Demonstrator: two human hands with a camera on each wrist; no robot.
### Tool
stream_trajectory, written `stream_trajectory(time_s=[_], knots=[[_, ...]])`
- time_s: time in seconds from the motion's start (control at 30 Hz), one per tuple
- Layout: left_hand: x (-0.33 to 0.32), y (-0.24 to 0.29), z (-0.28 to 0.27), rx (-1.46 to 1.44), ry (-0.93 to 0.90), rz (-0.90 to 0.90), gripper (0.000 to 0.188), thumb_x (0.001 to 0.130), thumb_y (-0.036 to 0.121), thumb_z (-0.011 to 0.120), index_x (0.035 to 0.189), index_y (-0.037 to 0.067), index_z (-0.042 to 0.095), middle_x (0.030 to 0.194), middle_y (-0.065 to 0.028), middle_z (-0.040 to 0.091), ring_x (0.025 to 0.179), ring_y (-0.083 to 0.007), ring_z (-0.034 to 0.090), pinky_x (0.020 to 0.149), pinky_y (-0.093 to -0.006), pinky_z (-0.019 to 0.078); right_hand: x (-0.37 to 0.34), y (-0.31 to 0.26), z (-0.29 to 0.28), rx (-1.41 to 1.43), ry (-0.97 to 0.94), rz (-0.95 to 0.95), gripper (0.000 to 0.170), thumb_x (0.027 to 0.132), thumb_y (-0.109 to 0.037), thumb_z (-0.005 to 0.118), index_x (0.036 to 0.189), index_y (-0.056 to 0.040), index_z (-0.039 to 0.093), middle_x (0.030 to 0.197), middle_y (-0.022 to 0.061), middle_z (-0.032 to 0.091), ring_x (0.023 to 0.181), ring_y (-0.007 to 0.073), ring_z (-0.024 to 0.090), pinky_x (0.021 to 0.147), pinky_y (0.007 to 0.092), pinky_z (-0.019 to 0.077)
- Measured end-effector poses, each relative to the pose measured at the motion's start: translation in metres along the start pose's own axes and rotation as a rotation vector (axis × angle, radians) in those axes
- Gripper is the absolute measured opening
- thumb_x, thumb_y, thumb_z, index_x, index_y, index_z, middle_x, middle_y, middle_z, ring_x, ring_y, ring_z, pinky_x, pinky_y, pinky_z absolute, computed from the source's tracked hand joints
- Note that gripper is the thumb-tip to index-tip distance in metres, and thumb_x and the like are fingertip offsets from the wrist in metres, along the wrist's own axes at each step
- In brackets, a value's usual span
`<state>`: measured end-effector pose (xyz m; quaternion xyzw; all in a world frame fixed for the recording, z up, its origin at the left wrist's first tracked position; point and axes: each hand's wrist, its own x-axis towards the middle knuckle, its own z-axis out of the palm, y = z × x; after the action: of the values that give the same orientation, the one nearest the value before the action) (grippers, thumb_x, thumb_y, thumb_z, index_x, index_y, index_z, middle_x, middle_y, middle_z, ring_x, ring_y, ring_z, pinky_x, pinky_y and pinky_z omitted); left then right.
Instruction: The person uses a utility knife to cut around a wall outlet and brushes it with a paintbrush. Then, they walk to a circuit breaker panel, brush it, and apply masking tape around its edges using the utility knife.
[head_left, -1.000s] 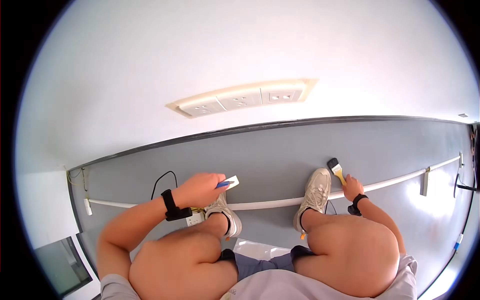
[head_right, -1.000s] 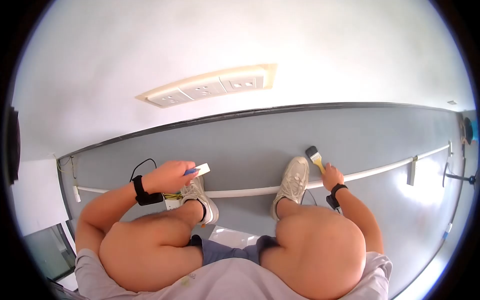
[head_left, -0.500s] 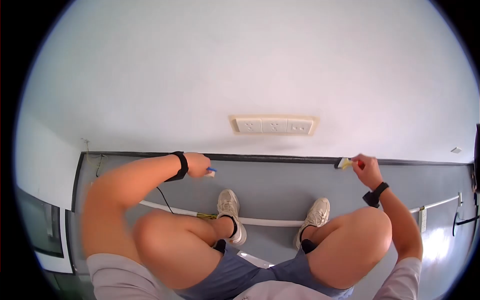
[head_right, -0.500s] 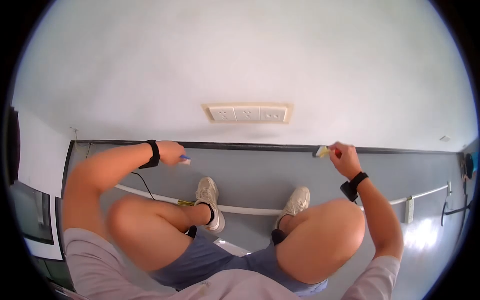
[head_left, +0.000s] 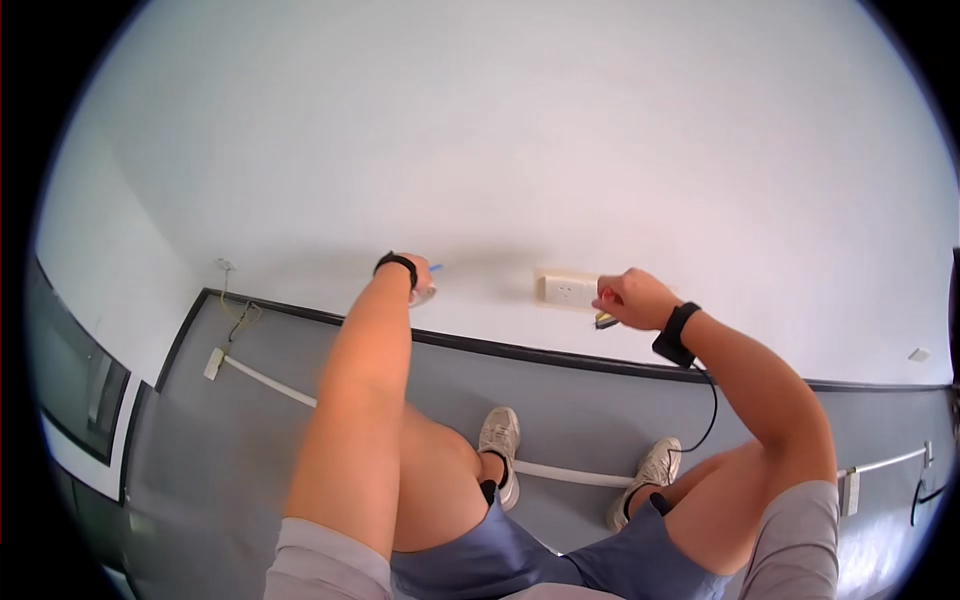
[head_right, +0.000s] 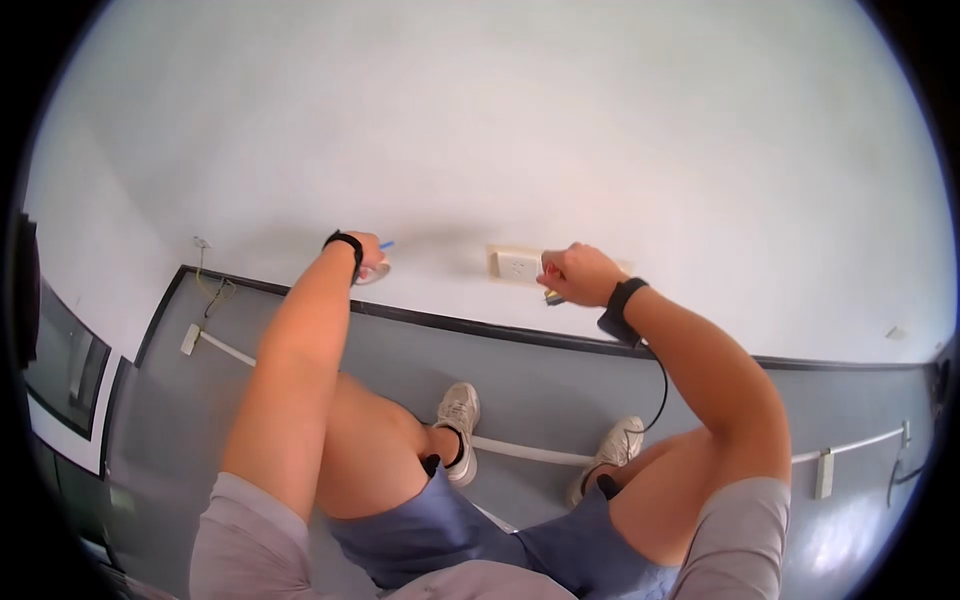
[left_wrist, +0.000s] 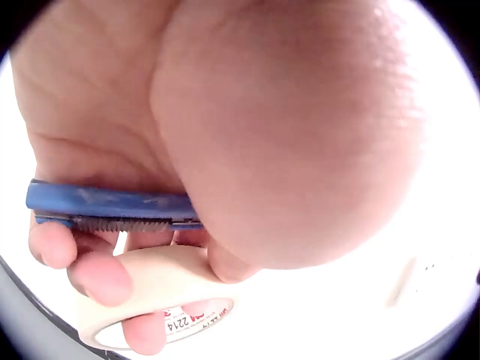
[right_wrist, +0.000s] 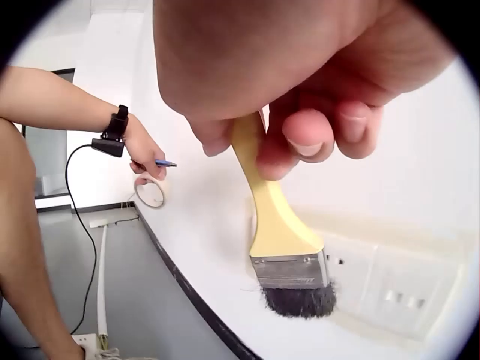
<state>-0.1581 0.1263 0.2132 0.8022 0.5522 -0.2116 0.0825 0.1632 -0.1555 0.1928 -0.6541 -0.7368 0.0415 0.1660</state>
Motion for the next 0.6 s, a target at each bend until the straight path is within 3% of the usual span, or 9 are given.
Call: stream_trajectory(time_s=[0.07,0.13,0.27,0.4,0.47,0.6], knots=[[-0.011,0.005,0.002,0.024,-0.014,0.021,0.030,0.099,0.028,0.054,0.102,0.009,0.078,0.094,-0.0094,0.078,0.083,-0.0242,0.073,0.075,-0.0393,0.0558,0.001,-0.002,0.020,-0.016,-0.057,-0.086,0.022,0.096,-0.030,0.067,0.090,-0.0091,0.071,0.078,0.0139,0.072,0.078,0.0366,0.069,0.074,0.0473,0.0541],[-0.017,0.009,0.006,0.025,-0.075,0.014,0.038,0.101,0.034,0.049,0.104,0.011,0.079,0.102,-0.0064,0.078,0.092,-0.0235,0.073,0.085,-0.0403,0.0551,-0.003,-0.003,0.031,-0.092,-0.150,-0.155,0.020,0.095,-0.029,0.068,0.089,-0.0107,0.073,0.078,0.0114,0.072,0.082,0.0343,0.069,0.077,0.0464,0.0548],[0.021,0.004,0.014,0.017,-0.135,0.034,0.045,0.104,0.040,0.044,0.110,0.010,0.078,0.107,-0.0047,0.078,0.100,-0.0230,0.072,0.095,-0.0406,0.0520,-0.006,0.008,0.017,-0.095,-0.163,-0.044,0.025,0.094,-0.030,0.069,0.081,-0.0087,0.070,0.075,0.0128,0.071,0.077,0.0353,0.068,0.073,0.0467,0.0542],[0.045,0.000,0.017,-0.052,-0.090,0.058,0.048,0.105,0.042,0.045,0.113,0.005,0.076,0.100,-0.0065,0.079,0.093,-0.0237,0.072,0.088,-0.0406,0.0532,-0.009,0.027,-0.003,0.003,-0.077,0.095,0.022,0.091,-0.024,0.075,0.081,-0.0050,0.068,0.069,0.0122,0.068,0.065,0.0334,0.065,0.065,0.0419,0.0532],[0.057,-0.002,0.021,-0.113,-0.047,0.117,0.056,0.106,0.042,0.041,0.085,0.005,0.077,0.070,-0.0074,0.067,0.062,-0.0207,0.063,0.067,-0.0391,0.0506,-0.009,0.038,-0.008,0.142,0.015,0.166,0.021,0.091,-0.020,0.075,0.082,-0.0026,0.067,0.066,0.0125,0.066,0.061,0.0311,0.063,0.062,0.0393,0.0518],[0.058,0.008,0.015,-0.124,-0.088,0.102,0.055,0.107,0.042,0.040,0.086,0.005,0.075,0.072,-0.0075,0.067,0.063,-0.0199,0.063,0.067,-0.0385,0.0505,-0.001,0.050,-0.008,0.114,0.078,0.164,0.020,0.092,-0.020,0.073,0.085,-0.0019,0.067,0.065,0.0135,0.065,0.060,0.0303,0.063,0.059,0.0386,0.0501]])
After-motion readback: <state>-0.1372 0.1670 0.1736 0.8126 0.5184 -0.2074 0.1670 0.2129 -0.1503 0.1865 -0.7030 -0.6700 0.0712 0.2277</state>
